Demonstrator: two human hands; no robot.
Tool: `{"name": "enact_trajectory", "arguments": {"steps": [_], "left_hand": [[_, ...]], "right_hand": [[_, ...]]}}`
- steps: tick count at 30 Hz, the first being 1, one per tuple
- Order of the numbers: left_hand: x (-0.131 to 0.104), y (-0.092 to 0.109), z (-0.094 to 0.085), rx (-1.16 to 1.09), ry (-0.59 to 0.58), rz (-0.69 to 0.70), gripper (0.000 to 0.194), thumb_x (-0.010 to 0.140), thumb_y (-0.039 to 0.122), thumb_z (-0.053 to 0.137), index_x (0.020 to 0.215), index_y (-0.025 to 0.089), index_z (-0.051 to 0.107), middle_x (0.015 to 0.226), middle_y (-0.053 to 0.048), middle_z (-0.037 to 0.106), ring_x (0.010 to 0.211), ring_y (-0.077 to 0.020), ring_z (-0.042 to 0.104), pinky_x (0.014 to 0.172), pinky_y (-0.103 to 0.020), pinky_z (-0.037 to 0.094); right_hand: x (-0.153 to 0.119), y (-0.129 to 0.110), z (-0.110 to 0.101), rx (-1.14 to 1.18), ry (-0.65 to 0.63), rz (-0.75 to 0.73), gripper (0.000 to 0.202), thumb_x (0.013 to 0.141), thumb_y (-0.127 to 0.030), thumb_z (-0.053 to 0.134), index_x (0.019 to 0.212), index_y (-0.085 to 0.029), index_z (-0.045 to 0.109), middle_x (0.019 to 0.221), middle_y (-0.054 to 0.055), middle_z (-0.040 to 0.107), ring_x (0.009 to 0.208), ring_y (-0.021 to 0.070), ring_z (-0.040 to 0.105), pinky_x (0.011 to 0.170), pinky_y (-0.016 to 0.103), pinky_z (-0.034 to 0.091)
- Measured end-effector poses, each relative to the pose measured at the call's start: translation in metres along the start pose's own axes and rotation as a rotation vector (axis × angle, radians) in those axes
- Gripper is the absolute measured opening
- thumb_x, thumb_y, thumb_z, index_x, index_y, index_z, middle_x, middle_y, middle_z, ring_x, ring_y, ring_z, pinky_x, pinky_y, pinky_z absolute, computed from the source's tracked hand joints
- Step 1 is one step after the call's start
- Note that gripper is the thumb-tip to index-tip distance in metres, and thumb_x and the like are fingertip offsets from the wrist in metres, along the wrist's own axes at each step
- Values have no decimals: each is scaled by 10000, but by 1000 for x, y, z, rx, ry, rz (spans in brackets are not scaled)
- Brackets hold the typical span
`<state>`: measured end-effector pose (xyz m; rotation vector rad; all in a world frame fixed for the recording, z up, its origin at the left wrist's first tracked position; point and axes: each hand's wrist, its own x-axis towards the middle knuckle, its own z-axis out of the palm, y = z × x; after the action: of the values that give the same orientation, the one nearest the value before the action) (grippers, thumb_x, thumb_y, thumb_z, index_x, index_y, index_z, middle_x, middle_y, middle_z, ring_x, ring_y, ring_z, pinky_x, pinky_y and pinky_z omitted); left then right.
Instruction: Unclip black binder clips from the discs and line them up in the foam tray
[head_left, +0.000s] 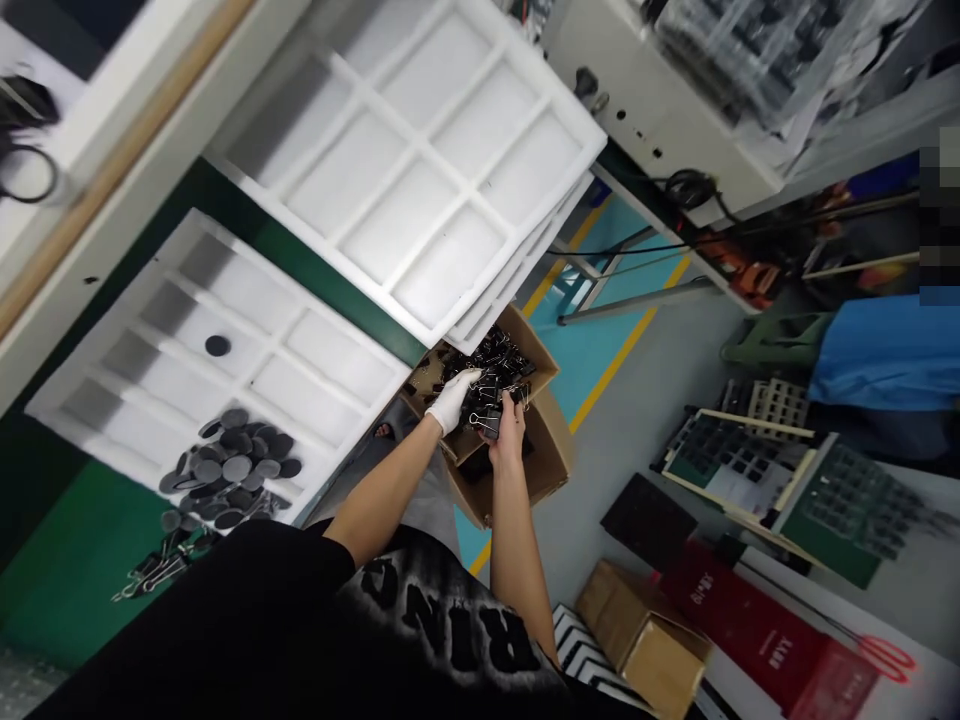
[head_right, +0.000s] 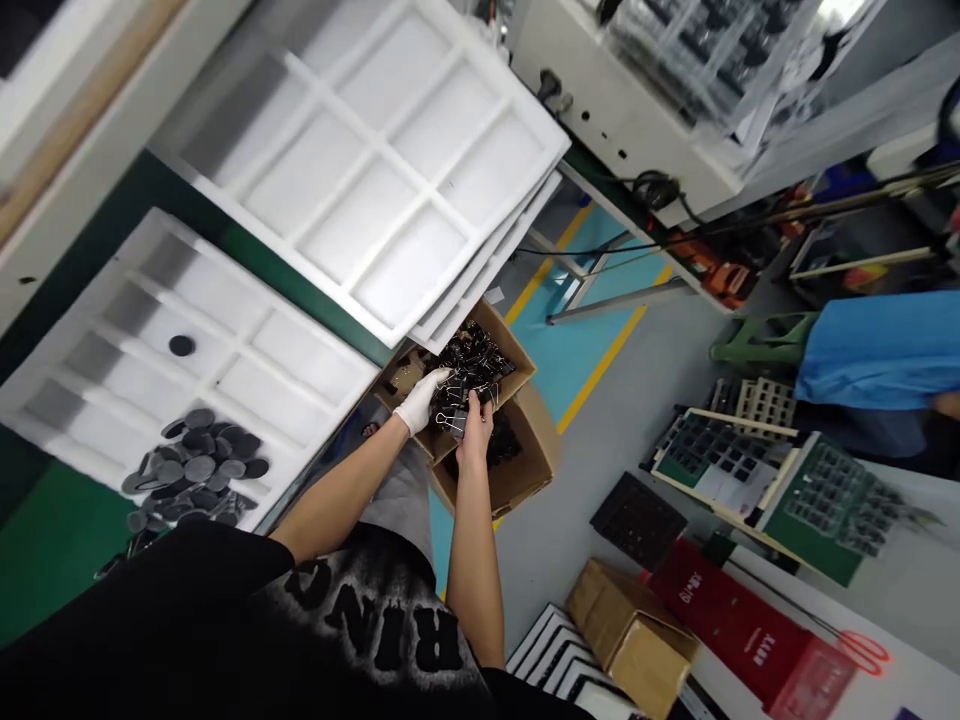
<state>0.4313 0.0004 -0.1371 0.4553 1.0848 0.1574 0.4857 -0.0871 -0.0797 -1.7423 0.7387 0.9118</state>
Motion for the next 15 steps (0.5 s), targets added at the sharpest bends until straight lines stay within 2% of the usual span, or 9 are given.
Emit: {"name": "enact_trajectory", "arguments": {"steps": [4, 9, 12, 13, 15], "left_hand": [[-36, 25, 13, -74, 21, -6, 425, 721, 492, 803, 1055, 232, 763, 1133, -46, 795, 1122, -246, 701, 1017, -383, 516], [-92, 68, 17, -203, 31, 42, 373, 724, 477, 814, 993, 223, 765, 1053, -60, 809, 1044, -259, 725, 966, -393, 540], [-130, 97, 0, -289, 54, 97, 365, 732, 480, 805, 976, 213, 762, 981, -71, 812, 950, -257, 736, 923, -398, 556], [-142, 106, -11, -320, 62, 114, 378, 737, 503, 795, 963, 202, 760, 947, -80, 810, 902, -259, 738, 896, -407, 564], [-168, 122, -42, -389, 91, 161, 425, 750, 556, 766, 942, 178, 758, 899, -101, 802, 814, -262, 735, 839, -423, 576]], "right_hand": [[-39, -27, -3, -93, 17, 29, 771, 787, -610, 762, 1475, -325, 562, 1207, 53, 741, 879, 217, 750, 665, 347, 646], [-93, -48, 6, -171, -47, -70, 863, 787, -629, 761, 1551, -334, 492, 1361, 69, 680, 893, 221, 748, 651, 358, 654], [-124, -48, 25, -223, -111, -154, 888, 781, -620, 770, 1568, -328, 479, 1349, 68, 687, 890, 223, 747, 646, 350, 656], [-134, -45, 35, -246, -162, -197, 868, 789, -611, 764, 1562, -326, 490, 1318, 64, 703, 897, 223, 749, 650, 341, 655], [-155, -32, 60, -318, -351, -271, 829, 826, -603, 725, 1572, -337, 478, 1277, 45, 723, 948, 215, 750, 681, 315, 654]]}}
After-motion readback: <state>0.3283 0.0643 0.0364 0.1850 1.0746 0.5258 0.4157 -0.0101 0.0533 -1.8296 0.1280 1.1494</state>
